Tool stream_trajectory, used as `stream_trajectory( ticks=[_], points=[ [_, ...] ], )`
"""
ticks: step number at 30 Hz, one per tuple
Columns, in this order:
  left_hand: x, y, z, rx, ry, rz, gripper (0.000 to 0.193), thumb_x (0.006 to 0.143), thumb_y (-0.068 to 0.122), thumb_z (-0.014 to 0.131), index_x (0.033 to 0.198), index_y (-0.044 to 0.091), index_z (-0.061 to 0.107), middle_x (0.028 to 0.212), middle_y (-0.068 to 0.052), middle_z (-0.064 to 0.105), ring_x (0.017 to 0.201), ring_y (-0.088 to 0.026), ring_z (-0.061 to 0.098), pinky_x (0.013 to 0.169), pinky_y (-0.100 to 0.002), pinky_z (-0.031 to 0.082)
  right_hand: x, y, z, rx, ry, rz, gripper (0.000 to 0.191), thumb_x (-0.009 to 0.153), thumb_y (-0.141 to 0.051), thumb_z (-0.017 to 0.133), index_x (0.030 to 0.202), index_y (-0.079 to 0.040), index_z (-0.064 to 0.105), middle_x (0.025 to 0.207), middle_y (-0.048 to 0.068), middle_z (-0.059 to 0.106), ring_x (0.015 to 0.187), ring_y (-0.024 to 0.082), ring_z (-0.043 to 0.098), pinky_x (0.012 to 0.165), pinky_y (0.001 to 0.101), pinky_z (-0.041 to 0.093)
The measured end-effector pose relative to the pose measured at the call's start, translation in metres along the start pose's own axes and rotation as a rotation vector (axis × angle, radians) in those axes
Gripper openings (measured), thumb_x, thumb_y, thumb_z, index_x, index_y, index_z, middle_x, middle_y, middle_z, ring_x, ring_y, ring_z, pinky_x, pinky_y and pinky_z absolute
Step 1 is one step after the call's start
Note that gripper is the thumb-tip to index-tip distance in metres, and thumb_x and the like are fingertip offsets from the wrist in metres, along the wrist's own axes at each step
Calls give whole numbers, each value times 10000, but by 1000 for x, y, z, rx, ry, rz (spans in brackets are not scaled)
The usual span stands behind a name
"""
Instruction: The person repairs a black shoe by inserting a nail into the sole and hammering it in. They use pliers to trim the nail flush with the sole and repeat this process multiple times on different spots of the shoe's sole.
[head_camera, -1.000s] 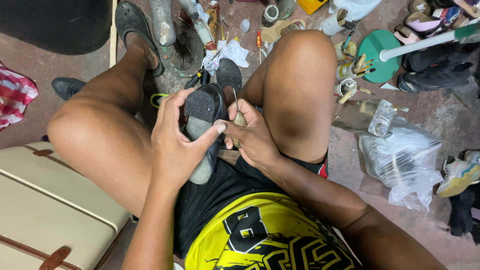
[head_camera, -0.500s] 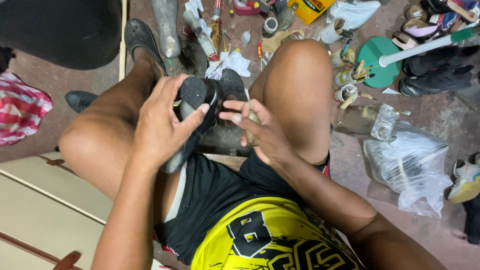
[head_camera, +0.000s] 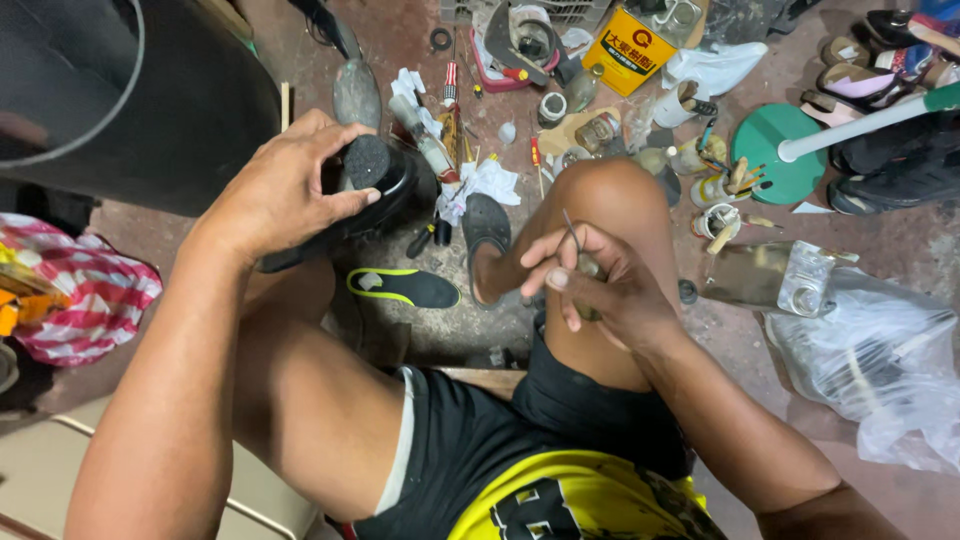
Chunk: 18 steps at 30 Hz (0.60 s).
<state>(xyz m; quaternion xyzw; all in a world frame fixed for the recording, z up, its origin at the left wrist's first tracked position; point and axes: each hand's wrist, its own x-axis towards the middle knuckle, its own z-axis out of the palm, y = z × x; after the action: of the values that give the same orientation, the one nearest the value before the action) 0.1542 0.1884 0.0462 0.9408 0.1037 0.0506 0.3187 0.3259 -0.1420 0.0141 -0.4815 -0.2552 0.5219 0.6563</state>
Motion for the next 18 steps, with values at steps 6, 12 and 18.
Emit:
stream_trajectory(
  ticks=[6, 12, 18],
  points=[
    [35, -35, -23, 77, -86, -11, 641, 785, 219, 826, 1369, 74, 607, 1138, -179, 605, 1027, -367, 609, 896, -423, 486, 16, 9, 18, -80, -6, 164, 148, 952, -29, 628, 874, -63, 508, 1215, 164, 625, 936, 171, 692, 559, 233, 517],
    [72, -74, -38, 242, -173, -57, 687, 785, 219, 826, 1418, 106, 583, 1232, -190, 609, 1159, -403, 584, 977, -453, 458, 25, -3, 41, -149, 21, 368, 220, 893, -99, 702, 808, -68, 501, 1154, 122, 641, 859, 143, 653, 575, 258, 518],
    [109, -110, -42, 296, -192, 73, 716, 752, 161, 812, 1428, 119, 581, 1332, -159, 625, 1233, -384, 573, 1053, -447, 428, 30, -5, 48, -248, -100, 517, 251, 872, -177, 713, 800, -99, 485, 1134, 42, 661, 794, 92, 590, 590, 282, 531]
  ],
)
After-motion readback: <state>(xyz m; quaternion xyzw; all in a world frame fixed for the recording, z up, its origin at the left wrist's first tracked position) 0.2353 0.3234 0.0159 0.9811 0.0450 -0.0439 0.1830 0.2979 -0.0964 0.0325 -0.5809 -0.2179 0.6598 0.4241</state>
